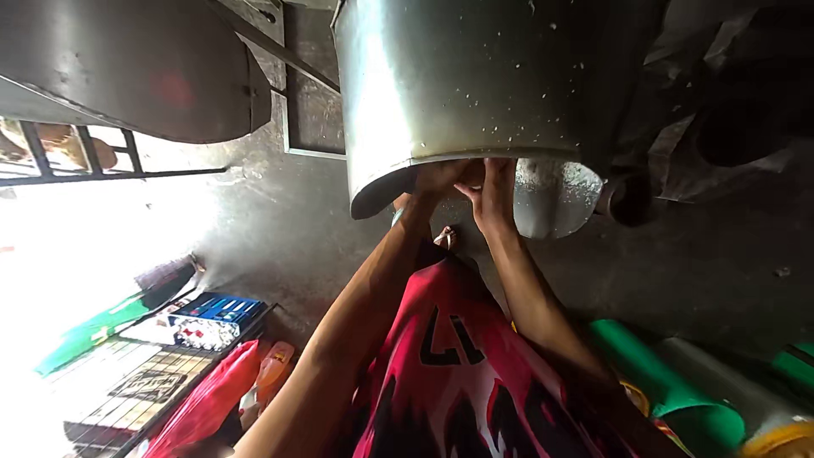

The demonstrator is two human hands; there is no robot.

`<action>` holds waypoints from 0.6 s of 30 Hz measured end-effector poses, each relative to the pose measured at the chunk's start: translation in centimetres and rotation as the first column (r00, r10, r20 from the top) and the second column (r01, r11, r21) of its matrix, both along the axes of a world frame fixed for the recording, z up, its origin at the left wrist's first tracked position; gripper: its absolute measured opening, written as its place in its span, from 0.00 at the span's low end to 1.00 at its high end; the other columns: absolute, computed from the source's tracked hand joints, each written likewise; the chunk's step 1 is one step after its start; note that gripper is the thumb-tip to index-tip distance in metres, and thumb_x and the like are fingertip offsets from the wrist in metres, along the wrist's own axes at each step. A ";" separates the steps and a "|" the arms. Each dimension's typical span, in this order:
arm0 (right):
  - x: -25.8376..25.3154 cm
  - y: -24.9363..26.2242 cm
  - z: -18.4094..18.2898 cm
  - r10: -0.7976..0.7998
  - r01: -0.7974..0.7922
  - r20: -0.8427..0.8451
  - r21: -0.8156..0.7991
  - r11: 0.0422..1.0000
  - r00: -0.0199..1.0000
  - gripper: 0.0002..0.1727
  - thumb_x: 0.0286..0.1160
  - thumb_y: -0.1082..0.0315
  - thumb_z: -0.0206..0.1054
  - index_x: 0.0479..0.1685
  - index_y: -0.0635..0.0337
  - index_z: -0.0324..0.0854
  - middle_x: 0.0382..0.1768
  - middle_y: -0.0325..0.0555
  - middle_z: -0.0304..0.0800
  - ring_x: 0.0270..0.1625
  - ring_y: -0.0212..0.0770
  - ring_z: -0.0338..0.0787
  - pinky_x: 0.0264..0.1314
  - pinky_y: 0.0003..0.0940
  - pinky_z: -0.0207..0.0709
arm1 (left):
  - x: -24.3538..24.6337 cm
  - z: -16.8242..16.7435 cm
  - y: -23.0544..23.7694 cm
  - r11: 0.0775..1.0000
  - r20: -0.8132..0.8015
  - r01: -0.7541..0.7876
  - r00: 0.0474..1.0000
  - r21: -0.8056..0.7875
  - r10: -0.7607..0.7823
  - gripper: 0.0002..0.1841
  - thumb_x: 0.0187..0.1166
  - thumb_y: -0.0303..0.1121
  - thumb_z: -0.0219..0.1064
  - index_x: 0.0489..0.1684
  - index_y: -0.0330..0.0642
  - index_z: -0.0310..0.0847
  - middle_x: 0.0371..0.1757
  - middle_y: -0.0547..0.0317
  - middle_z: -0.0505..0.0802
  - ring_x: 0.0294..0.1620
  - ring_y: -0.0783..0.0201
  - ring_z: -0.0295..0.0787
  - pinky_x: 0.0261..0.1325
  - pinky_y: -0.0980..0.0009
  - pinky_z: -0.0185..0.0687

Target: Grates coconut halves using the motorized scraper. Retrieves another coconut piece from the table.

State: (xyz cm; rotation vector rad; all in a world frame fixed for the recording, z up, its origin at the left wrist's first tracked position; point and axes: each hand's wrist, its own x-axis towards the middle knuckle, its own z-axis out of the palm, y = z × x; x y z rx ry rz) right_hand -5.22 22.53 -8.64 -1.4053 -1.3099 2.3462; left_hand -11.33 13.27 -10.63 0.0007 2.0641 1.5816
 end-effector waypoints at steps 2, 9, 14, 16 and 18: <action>0.5 0.6 -0.3 -0.034 0.024 -0.078 -0.120 0.992 0.996 0.29 0.88 0.54 0.58 0.86 0.46 0.58 0.74 0.54 0.76 0.68 0.58 0.86 0.59 0.64 0.87 | -0.4 0.0 -0.2 0.978 0.176 -0.115 0.981 0.176 0.084 0.14 0.76 0.23 0.68 0.59 0.30 0.79 0.46 0.56 0.89 0.46 0.74 0.84 0.55 0.75 0.82; -1.0 0.9 -1.7 -0.102 0.053 -0.213 -0.226 0.973 0.972 0.25 0.90 0.41 0.47 0.72 0.44 0.71 0.60 0.43 0.85 0.61 0.43 0.88 0.59 0.51 0.86 | -1.1 3.8 1.3 0.961 -0.218 0.106 0.962 -0.255 -0.164 0.28 0.72 0.53 0.74 0.58 0.38 0.87 0.55 0.45 0.94 0.61 0.52 0.90 0.68 0.45 0.82; -1.3 0.4 -1.9 -0.108 0.084 -0.162 -0.152 0.985 0.981 0.20 0.92 0.48 0.49 0.73 0.47 0.67 0.55 0.47 0.86 0.55 0.47 0.91 0.51 0.53 0.89 | -1.0 0.6 1.0 0.980 -0.332 0.053 0.936 -0.194 -0.116 0.29 0.69 0.57 0.75 0.53 0.40 0.89 0.52 0.49 0.94 0.59 0.57 0.90 0.67 0.47 0.82; -0.6 -0.4 -1.1 -0.104 0.102 -0.044 -0.042 0.994 0.994 0.24 0.91 0.50 0.54 0.80 0.45 0.61 0.58 0.50 0.84 0.54 0.50 0.90 0.48 0.54 0.90 | -0.1 -0.2 0.4 0.999 -0.232 0.031 0.972 -0.018 -0.035 0.27 0.67 0.48 0.79 0.55 0.34 0.87 0.53 0.50 0.94 0.60 0.64 0.89 0.71 0.57 0.81; -1.4 -1.3 -0.2 -0.102 0.098 0.037 0.085 0.992 0.994 0.28 0.89 0.53 0.59 0.83 0.46 0.57 0.61 0.54 0.81 0.55 0.53 0.90 0.48 0.57 0.89 | -0.8 0.9 0.0 0.985 -0.010 -0.032 0.999 0.168 0.034 0.23 0.68 0.31 0.79 0.60 0.30 0.81 0.52 0.53 0.92 0.56 0.73 0.87 0.67 0.70 0.82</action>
